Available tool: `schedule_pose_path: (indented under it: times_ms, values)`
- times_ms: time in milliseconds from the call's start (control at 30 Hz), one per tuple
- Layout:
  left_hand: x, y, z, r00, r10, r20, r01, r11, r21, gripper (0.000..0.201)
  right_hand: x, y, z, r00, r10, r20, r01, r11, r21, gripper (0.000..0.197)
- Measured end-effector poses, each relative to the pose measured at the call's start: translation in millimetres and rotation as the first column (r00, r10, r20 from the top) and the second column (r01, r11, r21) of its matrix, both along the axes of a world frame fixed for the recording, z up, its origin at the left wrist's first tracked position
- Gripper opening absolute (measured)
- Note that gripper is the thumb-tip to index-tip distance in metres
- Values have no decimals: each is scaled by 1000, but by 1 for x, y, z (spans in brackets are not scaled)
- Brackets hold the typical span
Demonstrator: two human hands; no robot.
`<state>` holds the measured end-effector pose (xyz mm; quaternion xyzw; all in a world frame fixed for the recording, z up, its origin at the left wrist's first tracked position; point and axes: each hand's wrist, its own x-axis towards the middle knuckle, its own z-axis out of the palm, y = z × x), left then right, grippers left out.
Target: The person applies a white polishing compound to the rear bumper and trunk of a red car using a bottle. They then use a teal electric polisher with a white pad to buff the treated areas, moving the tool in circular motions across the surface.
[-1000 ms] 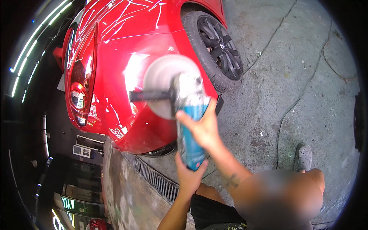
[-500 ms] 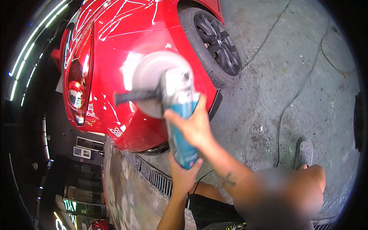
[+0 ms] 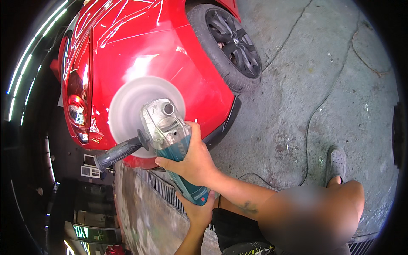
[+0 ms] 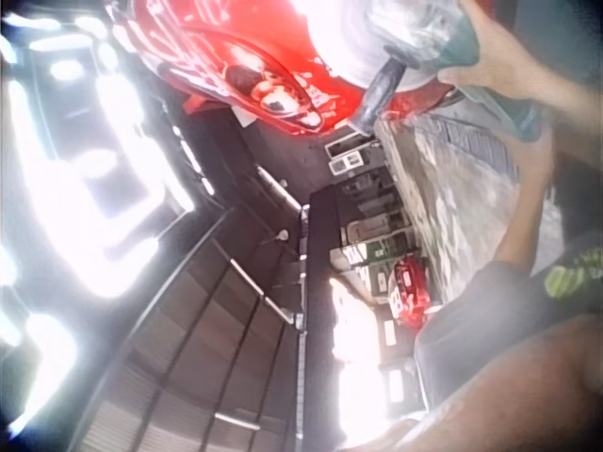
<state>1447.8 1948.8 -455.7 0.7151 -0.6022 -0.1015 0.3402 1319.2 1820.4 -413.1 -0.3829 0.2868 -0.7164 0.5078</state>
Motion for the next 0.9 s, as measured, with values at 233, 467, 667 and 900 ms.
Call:
schedule_pose_path:
  times_ms: [233, 467, 667, 900]
  values:
    - [-33, -34, 22, 991, -107, 77, 89, 974, 210, 99, -14, -43, -54, 928, -169, 331, 93, 968, 234, 80]
    - [-10, -16, 34, 989, -40, 144, -14, 937, 349, 102, 21, -20, -83, 831, -133, 540, 7, 973, 229, 69]
    - [55, 35, 8, 987, -22, 158, 3, 993, 116, 95, 61, 36, -55, 921, 9, 390, -31, 998, 49, 91]
    - [19, -8, -1, 939, -19, 344, -73, 965, 252, 99, 30, -2, -94, 716, -55, 696, -97, 979, 178, 68]
